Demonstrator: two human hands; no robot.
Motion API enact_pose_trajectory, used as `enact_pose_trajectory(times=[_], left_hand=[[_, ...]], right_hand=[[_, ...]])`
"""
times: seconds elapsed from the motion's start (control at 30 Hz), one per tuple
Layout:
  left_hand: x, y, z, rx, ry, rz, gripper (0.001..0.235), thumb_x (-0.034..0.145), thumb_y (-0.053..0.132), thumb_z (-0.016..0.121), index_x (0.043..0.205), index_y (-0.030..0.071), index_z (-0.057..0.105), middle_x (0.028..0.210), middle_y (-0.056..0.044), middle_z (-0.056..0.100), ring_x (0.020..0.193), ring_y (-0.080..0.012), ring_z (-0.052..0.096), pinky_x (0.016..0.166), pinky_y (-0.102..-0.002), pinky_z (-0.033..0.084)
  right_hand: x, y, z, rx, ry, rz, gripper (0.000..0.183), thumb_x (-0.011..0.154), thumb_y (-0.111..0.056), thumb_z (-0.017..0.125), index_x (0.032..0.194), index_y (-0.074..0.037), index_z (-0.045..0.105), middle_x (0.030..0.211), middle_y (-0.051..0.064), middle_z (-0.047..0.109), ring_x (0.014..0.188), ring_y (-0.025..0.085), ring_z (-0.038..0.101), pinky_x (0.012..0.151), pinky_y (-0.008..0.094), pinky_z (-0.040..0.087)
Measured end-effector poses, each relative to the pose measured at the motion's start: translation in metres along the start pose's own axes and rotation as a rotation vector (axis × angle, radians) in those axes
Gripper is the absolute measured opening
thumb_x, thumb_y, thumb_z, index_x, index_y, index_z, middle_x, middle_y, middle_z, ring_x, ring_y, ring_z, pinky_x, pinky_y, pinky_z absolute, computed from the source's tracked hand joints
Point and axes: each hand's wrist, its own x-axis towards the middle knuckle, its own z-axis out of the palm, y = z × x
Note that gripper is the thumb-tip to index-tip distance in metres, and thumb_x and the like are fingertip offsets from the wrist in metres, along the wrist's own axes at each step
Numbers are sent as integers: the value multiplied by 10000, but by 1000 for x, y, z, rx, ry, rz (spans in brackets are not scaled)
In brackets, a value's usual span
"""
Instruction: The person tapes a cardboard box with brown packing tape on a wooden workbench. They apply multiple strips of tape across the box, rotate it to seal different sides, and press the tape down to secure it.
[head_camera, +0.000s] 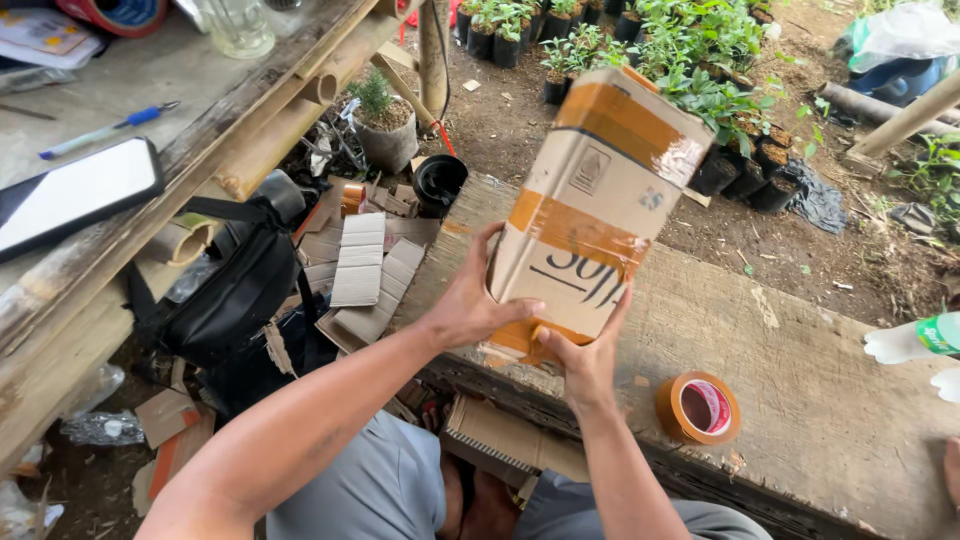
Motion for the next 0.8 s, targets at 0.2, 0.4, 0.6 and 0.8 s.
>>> enact_pose_trajectory(times=[0.2,0.4,0.6,0.8], left_hand=[[6,8,-11,246,-87,199,1490,576,406,1004,1604,-23,15,1596,-271,365,1496,-365,384,1237,-472,319],[0,13,-19,386,-23,-1,1461,674,554,889,1646,0,-51,1644,-255,306,1538,-349,328,1256,-443,299],[-9,11,-20,153,-39,235,1241,904,450,803,1667,-1,-66,1708,-250,243,1598,-345,285,1311,-448,282],[-7,23,-14,24,79,269,1305,703,250,945,1652,45,73,1600,-177,408,1478,-267,427,1220,-423,394]], right_hand=[[17,-20,6,-291,-46,-24,1134,738,-426,901,1582,-86,224,1395,184,537,1307,335,603,1091,437,545],[27,-38,19,-531,-25,-18,1228,766,-463,849,1660,-149,69,1499,191,483,1399,347,537,1095,492,456],[34,-59,7,-336,-255,33,1360,657,-339,899,1662,-205,-6,1580,213,417,1450,369,480,1123,515,429],[28,-45,12,-155,-260,-147,1341,710,-325,929,1650,-200,-19,1561,164,410,1443,352,458,1170,523,443]])
